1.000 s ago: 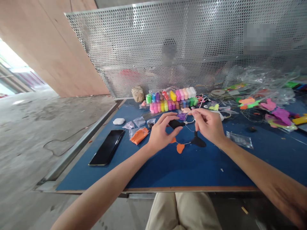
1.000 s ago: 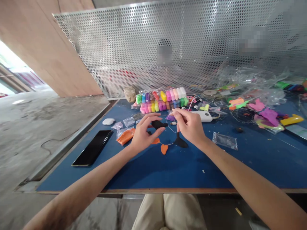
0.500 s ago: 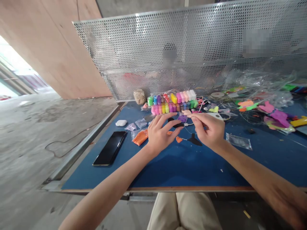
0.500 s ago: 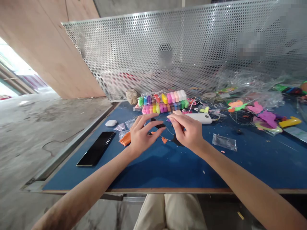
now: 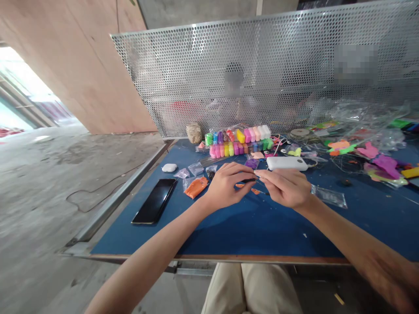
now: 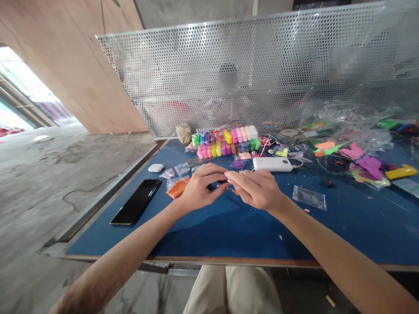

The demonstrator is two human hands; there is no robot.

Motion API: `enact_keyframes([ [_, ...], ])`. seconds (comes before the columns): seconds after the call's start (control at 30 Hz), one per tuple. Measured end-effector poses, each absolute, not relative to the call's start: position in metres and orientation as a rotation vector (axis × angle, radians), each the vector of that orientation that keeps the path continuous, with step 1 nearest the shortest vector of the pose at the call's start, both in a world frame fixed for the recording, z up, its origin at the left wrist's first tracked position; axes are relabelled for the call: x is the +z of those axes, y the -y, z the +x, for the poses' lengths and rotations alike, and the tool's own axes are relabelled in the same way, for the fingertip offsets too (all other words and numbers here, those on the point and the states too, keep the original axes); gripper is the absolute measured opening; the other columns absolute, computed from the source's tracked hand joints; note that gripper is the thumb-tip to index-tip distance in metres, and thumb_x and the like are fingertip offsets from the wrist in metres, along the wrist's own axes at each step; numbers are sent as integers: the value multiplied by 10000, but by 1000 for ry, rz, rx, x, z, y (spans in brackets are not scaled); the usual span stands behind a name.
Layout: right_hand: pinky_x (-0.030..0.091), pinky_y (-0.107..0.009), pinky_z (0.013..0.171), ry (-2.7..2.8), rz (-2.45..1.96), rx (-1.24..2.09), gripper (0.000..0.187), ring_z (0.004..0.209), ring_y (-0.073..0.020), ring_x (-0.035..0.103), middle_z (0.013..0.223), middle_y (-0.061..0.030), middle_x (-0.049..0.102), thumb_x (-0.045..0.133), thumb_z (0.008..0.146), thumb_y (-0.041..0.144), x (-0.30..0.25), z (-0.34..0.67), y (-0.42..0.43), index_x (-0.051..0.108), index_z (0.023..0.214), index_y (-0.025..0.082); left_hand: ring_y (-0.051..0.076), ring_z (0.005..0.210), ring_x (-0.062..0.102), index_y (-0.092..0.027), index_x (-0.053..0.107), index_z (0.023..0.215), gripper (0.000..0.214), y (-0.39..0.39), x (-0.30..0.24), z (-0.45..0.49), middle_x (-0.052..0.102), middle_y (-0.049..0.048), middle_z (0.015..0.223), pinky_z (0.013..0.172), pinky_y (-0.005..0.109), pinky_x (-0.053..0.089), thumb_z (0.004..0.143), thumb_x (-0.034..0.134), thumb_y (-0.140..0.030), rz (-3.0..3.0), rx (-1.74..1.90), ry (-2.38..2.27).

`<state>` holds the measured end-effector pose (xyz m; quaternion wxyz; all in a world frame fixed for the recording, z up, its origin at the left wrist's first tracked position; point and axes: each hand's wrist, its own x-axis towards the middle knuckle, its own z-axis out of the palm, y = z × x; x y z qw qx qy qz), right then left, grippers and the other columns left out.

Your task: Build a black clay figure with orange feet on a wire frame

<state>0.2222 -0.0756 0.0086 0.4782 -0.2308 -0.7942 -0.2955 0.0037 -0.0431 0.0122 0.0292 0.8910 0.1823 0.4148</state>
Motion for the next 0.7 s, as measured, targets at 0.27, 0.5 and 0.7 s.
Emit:
enact_keyframes([
  [0.27, 541, -254, 645, 1896, -551, -696, 354, 680, -133, 719, 819, 0, 783, 628, 933, 129, 6, 222, 74, 634, 1277, 212, 180, 978, 720, -194, 755, 1031, 186, 49, 14, 7, 755, 69, 1081, 877, 302, 568, 910, 688, -319, 2519, 1248, -579],
  [0.5, 516, -264, 589, 1923, -508, -705, 351, 585, -126, 666, 731, -4, 748, 631, 927, 121, 13, 222, 78, 632, 1277, 158, 167, 831, 739, -196, 766, 842, 141, 52, 15, 10, 781, 43, 887, 803, 280, 577, 876, 729, -328, 2392, 1370, -670],
  [0.7, 501, -251, 577, 1941, -514, -646, 377, 599, -118, 664, 754, -1, 747, 631, 925, 110, 11, 223, 79, 640, 1294, 183, 137, 721, 705, -183, 748, 846, 207, 58, 11, 11, 764, 33, 830, 707, 245, 548, 915, 661, -358, 2283, 1290, -764],
])
